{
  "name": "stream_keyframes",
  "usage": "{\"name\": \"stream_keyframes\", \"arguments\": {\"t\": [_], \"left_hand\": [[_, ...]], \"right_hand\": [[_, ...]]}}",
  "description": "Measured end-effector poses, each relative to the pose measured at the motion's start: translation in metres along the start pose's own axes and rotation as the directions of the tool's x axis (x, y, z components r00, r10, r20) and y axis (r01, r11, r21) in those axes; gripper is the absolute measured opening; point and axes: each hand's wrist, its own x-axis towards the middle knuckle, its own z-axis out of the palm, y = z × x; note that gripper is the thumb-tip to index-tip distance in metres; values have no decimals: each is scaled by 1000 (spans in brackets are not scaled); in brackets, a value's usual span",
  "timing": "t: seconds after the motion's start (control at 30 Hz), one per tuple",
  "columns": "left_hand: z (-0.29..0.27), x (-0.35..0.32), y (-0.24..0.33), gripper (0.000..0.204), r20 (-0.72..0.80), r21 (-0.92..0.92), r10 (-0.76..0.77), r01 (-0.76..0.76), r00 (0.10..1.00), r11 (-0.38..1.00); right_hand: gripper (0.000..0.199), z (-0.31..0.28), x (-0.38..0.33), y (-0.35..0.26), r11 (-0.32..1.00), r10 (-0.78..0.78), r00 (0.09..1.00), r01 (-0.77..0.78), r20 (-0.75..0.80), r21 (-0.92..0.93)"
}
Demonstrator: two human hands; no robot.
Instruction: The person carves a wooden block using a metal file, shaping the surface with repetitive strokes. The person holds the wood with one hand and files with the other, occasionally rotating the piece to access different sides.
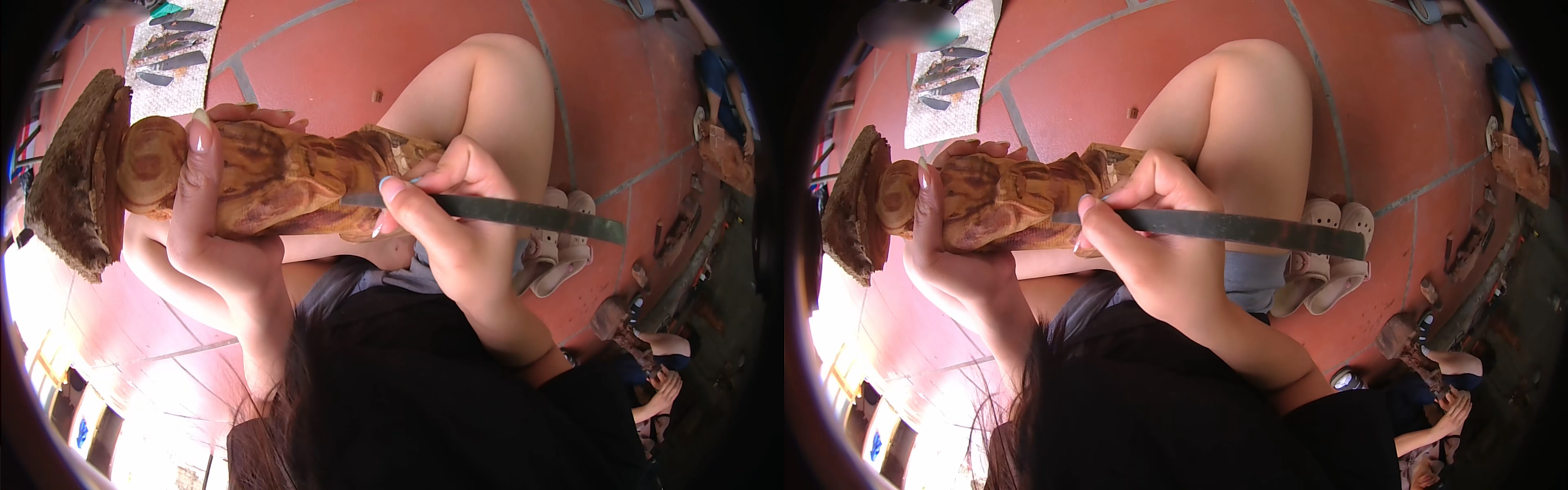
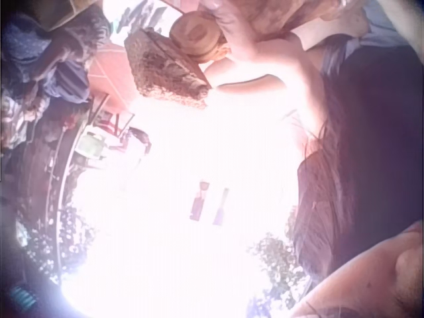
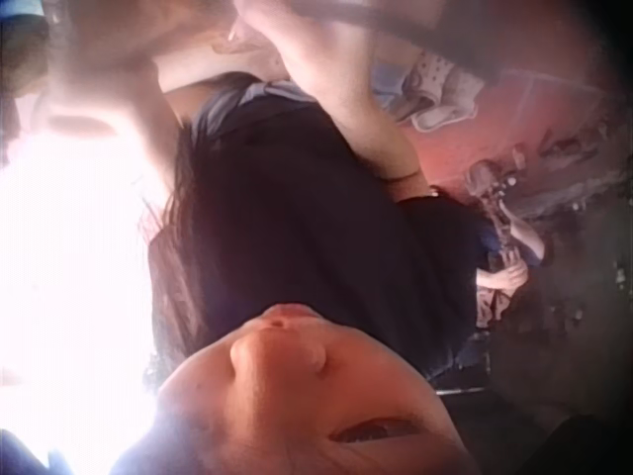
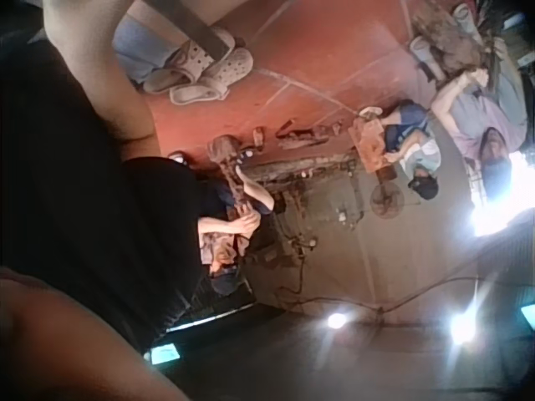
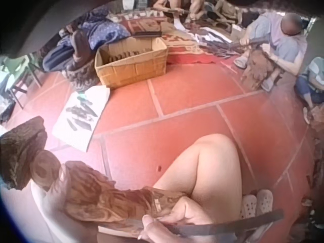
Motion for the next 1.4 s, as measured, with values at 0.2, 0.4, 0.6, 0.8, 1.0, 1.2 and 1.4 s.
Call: {"name": "stream_keyframes", "arguments": {"t": [0.2,0.4,0.6,0.8,1.0,1.2,1.4], "left_hand": [[3,-2,3,38,-5,19,-19,20,1000,1000],[5,-4,6,36,-45,-14,-59,58,997,998],[5,-5,6,36,-36,-5,-43,43,998,999],[6,-6,8,33,-30,24,-45,45,999,999],[3,-8,6,34,38,13,7,-8,999,1000],[6,-7,8,32,-28,0,-22,22,999,1000],[3,-9,8,35,28,2,6,-6,1000,1000]], "right_hand": [[25,0,-2,3,997,-60,998,62,34,-44],[25,6,-5,-8,993,1,999,3,35,-119],[25,0,-5,2,998,-61,998,61,-20,-15],[25,5,-7,0,1000,-25,999,24,-38,-13],[24,1,-9,3,996,-59,996,62,-63,56],[25,5,-12,3,990,-117,993,116,-11,-78],[25,7,-12,-4,1000,-2,997,3,-78,12]]}}
